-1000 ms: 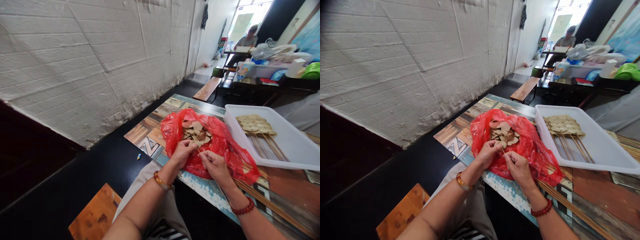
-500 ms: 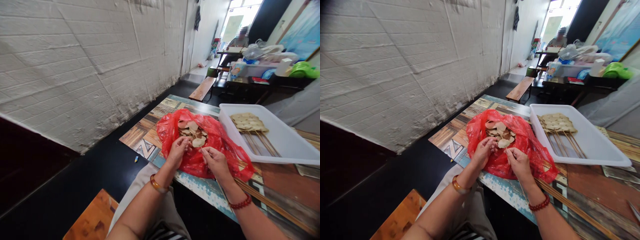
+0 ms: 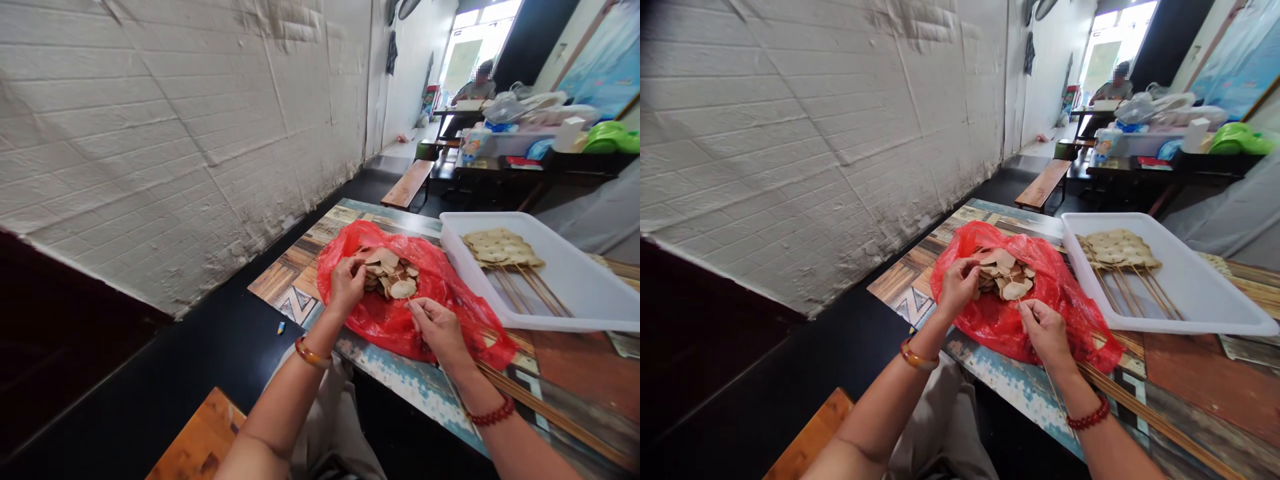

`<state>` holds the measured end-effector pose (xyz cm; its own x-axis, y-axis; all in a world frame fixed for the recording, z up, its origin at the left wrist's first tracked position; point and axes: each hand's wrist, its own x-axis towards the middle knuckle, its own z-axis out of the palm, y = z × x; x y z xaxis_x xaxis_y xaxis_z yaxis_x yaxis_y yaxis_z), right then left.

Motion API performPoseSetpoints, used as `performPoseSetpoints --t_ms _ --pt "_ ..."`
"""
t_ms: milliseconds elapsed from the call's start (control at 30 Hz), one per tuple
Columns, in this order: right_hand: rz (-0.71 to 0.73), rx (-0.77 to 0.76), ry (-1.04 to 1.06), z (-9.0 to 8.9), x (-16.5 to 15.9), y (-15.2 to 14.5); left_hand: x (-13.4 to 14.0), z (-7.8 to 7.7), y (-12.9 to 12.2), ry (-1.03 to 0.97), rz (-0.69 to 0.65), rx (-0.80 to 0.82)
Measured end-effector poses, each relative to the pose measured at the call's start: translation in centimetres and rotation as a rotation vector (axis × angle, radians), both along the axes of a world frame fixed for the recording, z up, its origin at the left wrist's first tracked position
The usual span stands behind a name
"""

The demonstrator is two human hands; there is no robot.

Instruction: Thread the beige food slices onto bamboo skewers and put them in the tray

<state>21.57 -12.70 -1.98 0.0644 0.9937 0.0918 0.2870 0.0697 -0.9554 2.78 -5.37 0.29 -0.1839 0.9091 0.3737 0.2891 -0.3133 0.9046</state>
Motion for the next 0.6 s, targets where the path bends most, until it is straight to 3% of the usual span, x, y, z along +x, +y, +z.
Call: performPoseSetpoints --t_ms 133,267,600 --pt "0.009 0.009 -0.019 0.0 0.0 0.0 -0.5 0.6 1.5 0.417 0.018 0.135" --pt "0.024 0.018 -0.024 0.0 -0.1 0.0 -0.6 0.9 2.6 0.656 -0.006 0.156" --pt "0.028 0.023 -0.017 -0.2 -0.2 0.0 -1.7 -0.4 5.0 0.463 -0.146 0.092"
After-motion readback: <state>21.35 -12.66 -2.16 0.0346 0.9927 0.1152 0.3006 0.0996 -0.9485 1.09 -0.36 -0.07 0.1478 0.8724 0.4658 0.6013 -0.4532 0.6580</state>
